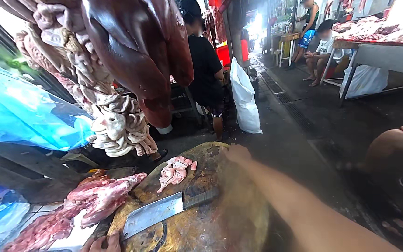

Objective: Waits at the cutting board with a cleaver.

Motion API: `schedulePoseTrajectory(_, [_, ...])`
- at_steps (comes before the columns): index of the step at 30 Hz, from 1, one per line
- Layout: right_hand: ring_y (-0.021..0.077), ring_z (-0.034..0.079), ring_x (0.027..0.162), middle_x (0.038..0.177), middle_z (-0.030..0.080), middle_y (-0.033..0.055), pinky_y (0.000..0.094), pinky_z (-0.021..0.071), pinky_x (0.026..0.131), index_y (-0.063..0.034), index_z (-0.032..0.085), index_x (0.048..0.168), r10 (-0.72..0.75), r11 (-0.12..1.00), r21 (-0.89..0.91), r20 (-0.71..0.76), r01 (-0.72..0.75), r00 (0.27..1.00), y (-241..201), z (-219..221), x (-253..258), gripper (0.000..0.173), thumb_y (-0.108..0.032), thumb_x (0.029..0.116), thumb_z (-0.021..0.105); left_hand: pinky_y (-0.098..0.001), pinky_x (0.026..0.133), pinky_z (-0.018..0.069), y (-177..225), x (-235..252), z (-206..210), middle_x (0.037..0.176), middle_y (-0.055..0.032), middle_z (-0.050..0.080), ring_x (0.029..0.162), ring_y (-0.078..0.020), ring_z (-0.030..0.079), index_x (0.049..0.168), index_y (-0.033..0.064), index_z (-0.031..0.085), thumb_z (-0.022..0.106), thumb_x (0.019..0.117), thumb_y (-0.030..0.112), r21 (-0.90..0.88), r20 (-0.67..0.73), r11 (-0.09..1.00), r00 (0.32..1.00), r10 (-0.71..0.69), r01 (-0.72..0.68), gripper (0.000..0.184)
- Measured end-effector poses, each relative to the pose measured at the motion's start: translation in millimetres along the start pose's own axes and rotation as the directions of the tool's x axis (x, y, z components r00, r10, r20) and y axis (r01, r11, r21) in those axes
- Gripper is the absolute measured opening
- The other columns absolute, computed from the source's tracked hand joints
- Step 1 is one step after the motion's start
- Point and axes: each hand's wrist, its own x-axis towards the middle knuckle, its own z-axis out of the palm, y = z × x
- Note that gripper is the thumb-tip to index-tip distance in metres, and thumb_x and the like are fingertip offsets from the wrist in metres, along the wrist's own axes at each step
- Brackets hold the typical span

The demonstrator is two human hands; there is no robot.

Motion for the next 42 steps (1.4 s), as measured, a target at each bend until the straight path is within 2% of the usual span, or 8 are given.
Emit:
schedulePoseTrajectory(11, [0.0357, 0.065, 0.121, 0.129, 0.068, 0.0168, 0.0618, 0.0527, 0.095, -0.0107, 0.060, 0.136, -0.008, 1.000, -0.019, -0.021, 0.007, 1.000, 0, 3, 1, 0.077, -0.073, 0.0994, 0.032, -0.0590, 0.120, 0.0267, -1, 0, 0, 0.150, -0.0097, 0.056, 0.146, -0.0317, 0.043, 0.122, 0.0123, 0.073, 0.043, 0.1007, 0.058, -0.028, -0.009, 1.000, 1.000, 0.001, -0.001, 0.058])
schedulePoseTrajectory(17, [0.0359, 0.064, 0.124, 0.131, 0.067, 0.0174, 0.0622, 0.0513, 0.097, -0.0105, 0.058, 0.139, -0.010, 0.999, -0.043, -0.002, 0.010, 1.000, -2, 0, -2, 0.079, -0.073, 0.0995, 0.031, -0.0598, 0.120, 0.0269, -4, 1, 1, 0.149, -0.0106, 0.056, 0.145, -0.0333, 0.044, 0.120, 0.0116, 0.073, 0.043, 0.1006, 0.056, -0.041, -0.014, 0.999, 1.000, 0.012, -0.013, 0.058])
schedulePoseTrajectory(24, [0.0371, 0.063, 0.123, 0.130, 0.067, 0.0188, 0.0633, 0.0507, 0.097, -0.0094, 0.057, 0.140, -0.010, 0.999, -0.038, 0.001, 0.010, 1.000, -4, -3, -6, 0.079, -0.072, 0.1003, 0.031, -0.0623, 0.120, 0.0247, 0, -3, -4, 0.151, -0.0160, 0.054, 0.146, -0.0372, 0.042, 0.122, 0.0075, 0.072, 0.045, 0.1013, 0.056, -0.079, -0.006, 0.997, 1.000, 0.022, -0.022, 0.059])
schedulePoseTrajectory(42, [0.0370, 0.064, 0.123, 0.131, 0.066, 0.0184, 0.0633, 0.0512, 0.097, -0.0102, 0.057, 0.141, -0.010, 0.998, -0.060, -0.020, 0.009, 1.000, 2, 8, 8, 0.083, -0.076, 0.0988, 0.028, -0.0615, 0.120, 0.0251, -1, -1, -2, 0.150, -0.0119, 0.056, 0.145, -0.0336, 0.044, 0.120, 0.0100, 0.073, 0.042, 0.1011, 0.057, -0.049, -0.003, 0.999, 1.000, 0.011, -0.011, 0.059])
